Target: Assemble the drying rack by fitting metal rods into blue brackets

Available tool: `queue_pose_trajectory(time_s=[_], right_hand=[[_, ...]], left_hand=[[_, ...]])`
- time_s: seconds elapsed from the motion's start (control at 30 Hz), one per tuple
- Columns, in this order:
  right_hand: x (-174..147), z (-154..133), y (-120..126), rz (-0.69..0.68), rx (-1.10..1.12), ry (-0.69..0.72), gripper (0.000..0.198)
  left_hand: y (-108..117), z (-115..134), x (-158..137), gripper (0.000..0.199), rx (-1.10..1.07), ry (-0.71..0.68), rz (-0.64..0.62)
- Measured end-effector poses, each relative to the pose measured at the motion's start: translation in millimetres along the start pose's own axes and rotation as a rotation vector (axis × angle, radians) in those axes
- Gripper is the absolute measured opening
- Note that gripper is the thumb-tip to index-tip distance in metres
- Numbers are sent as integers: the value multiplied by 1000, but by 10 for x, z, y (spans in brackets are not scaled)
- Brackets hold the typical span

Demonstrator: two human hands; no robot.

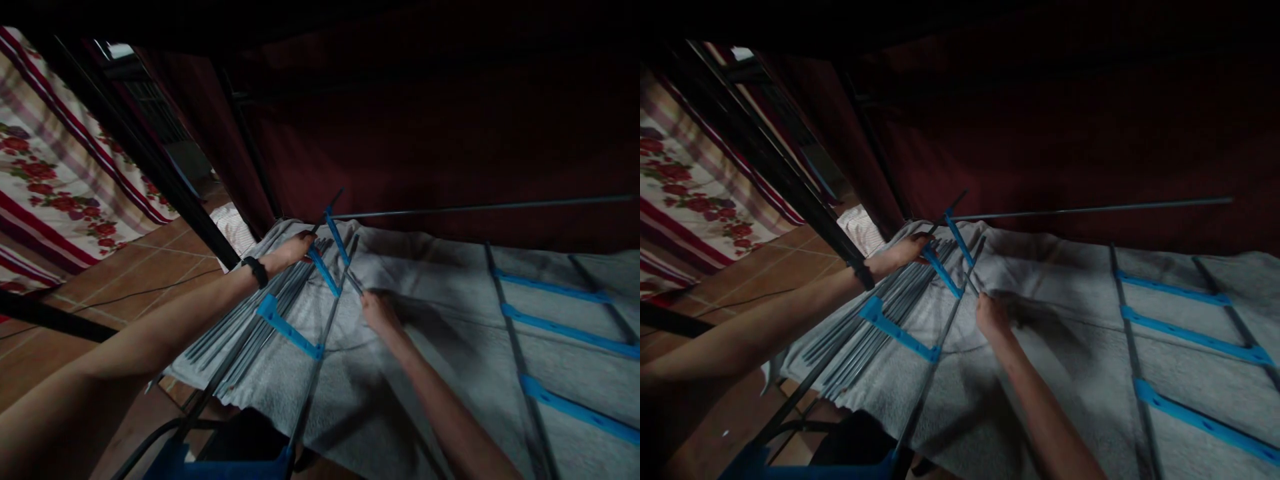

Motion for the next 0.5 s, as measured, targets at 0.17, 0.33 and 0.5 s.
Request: queue_pose_trajectory(time_s=[0.17,0.33,0.5], right_hand=[[452,345,46,37,22,-160,41],[481,460,13,121,-2,-218,42],[298,-331,-113,176,14,133,40]], left_hand=[[5,36,-78,36,-12,4,18],[-10,32,-82,33,-56,18,12],[-63,113,-74,29,-24,10,25]])
Point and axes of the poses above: each hand's wrist, its own x-axis towards the middle knuckle, its own y-axis out of the back of the hand, z = x × y, the point moved 8 cm from there along x, towards the middle knuckle, and after that the axes turned 4 degrees about -x, right-handed, at the moved point
